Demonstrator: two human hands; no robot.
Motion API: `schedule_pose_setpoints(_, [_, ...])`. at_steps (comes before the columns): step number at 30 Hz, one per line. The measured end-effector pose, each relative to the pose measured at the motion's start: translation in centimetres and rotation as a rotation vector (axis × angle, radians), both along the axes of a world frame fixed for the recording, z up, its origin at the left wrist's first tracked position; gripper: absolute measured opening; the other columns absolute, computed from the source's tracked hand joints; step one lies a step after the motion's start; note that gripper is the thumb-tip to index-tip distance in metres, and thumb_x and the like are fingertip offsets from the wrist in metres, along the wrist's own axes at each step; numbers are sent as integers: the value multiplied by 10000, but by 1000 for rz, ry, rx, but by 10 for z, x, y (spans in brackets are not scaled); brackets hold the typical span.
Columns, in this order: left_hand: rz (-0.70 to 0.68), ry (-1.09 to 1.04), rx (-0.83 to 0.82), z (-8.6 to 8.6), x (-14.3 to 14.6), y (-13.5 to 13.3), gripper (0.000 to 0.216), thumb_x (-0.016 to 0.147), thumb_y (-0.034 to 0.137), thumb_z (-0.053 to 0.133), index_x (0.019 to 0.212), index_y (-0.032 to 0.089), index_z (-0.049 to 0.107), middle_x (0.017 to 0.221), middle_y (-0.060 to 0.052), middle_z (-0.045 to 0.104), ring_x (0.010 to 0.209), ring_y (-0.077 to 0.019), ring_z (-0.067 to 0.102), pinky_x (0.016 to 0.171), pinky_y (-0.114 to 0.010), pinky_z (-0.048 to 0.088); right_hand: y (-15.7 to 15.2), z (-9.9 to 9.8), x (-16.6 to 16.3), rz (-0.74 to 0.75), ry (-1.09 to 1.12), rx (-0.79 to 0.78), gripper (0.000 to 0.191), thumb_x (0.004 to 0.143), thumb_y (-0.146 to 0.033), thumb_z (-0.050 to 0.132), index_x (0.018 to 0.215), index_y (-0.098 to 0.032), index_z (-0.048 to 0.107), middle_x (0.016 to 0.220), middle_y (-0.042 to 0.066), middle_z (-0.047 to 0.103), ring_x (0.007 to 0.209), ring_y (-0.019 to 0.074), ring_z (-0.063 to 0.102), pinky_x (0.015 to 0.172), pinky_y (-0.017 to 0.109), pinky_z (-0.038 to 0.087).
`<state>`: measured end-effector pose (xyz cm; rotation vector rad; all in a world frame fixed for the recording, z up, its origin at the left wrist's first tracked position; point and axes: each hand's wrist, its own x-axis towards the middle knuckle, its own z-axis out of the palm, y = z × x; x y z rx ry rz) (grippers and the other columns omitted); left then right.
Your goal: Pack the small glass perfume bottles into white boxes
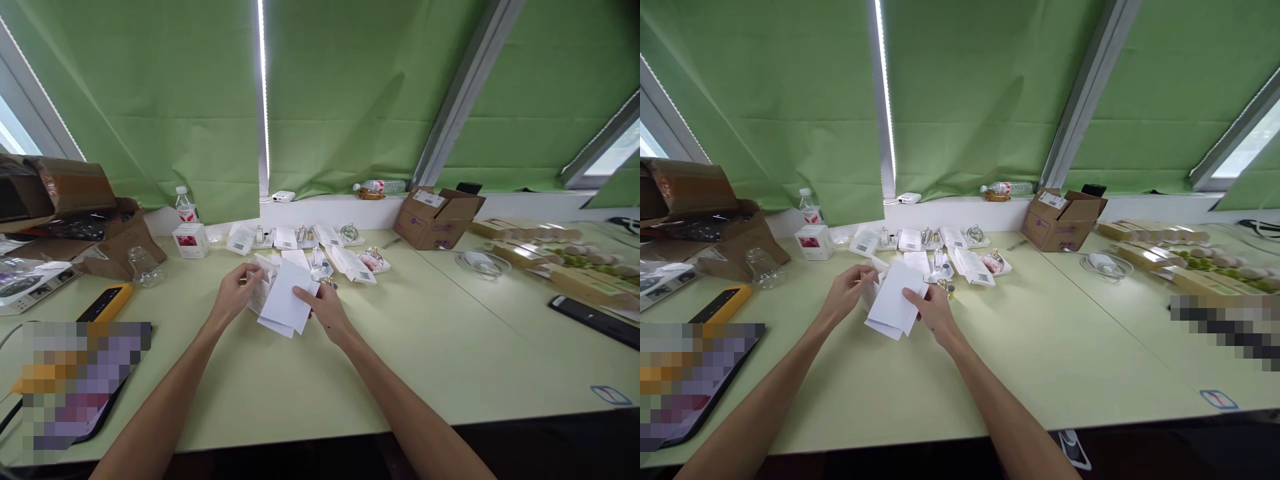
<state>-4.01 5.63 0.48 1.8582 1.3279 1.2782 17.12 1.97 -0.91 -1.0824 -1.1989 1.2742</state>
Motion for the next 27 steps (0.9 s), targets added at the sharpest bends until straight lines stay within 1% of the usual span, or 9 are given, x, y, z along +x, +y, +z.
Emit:
schedule_pose_setpoints(3, [-14,-11,-5,-3,0,2,328,857,496,522,965,207,635,924,-18,654,770,-152,556,679,-250,430,0,-1,1,5,-6,1,349,722,-466,711,841,-143,651,734,36,636,593,129,541,456,224,378])
schedule_pose_setpoints(5, [12,-7,-1,-5,0,3,340,849,508,530,982,210,621,877,-10,642,728,-146,545,642,-245,422,1,-1,1,4,-13,1,360,721,-482,711,825,-143,648,722,35,631,589,129,537,457,224,375])
schedule_pose_setpoints(8, [51,42,13,-6,0,1,349,848,521,524,999,216,604,799,7,613,640,-132,507,588,-244,405,0,-1,2,-5,-2,-7,363,712,-487,719,791,-143,636,698,28,616,568,121,520,445,220,357])
schedule_pose_setpoints(10, [52,95,39,-4,0,-1,334,861,511,508,997,219,596,806,7,613,620,-128,500,587,-250,408,0,0,1,-2,22,-12,362,705,-482,728,792,-145,630,697,26,610,564,118,514,434,215,341])
schedule_pose_setpoints(12, [40,141,80,-2,1,-4,311,876,491,494,992,219,591,887,-10,632,658,-135,530,613,-260,425,-1,1,0,11,38,-3,360,706,-478,730,804,-146,631,701,26,607,571,121,517,430,213,335])
schedule_pose_setpoints(16, [12,178,168,0,3,-7,275,888,447,484,986,214,592,1050,-53,627,849,-180,591,686,-281,461,-2,2,-2,7,32,22,358,716,-480,723,799,-143,637,679,25,598,569,126,517,430,218,343])
schedule_pose_setpoints(22, [31,198,230,-1,5,-9,232,893,424,485,981,228,573,1021,-38,612,942,-193,590,832,-320,465,-5,4,0,-77,15,82,343,727,-470,723,816,-145,657,653,19,608,556,128,521,444,228,372])
schedule_pose_setpoints(24, [33,202,223,-1,5,-10,233,895,429,481,987,232,566,1033,-35,606,948,-194,590,842,-323,464,-5,5,-1,-117,21,102,350,726,-469,725,841,-143,670,662,29,626,574,143,540,459,240,394])
schedule_pose_setpoints(27, [24,209,204,0,4,-11,247,902,441,462,1009,237,553,1065,-39,596,957,-198,587,828,-321,468,-2,12,-5,-186,12,156,375,709,-462,740,885,-135,687,770,64,680,645,178,588,516,268,450])
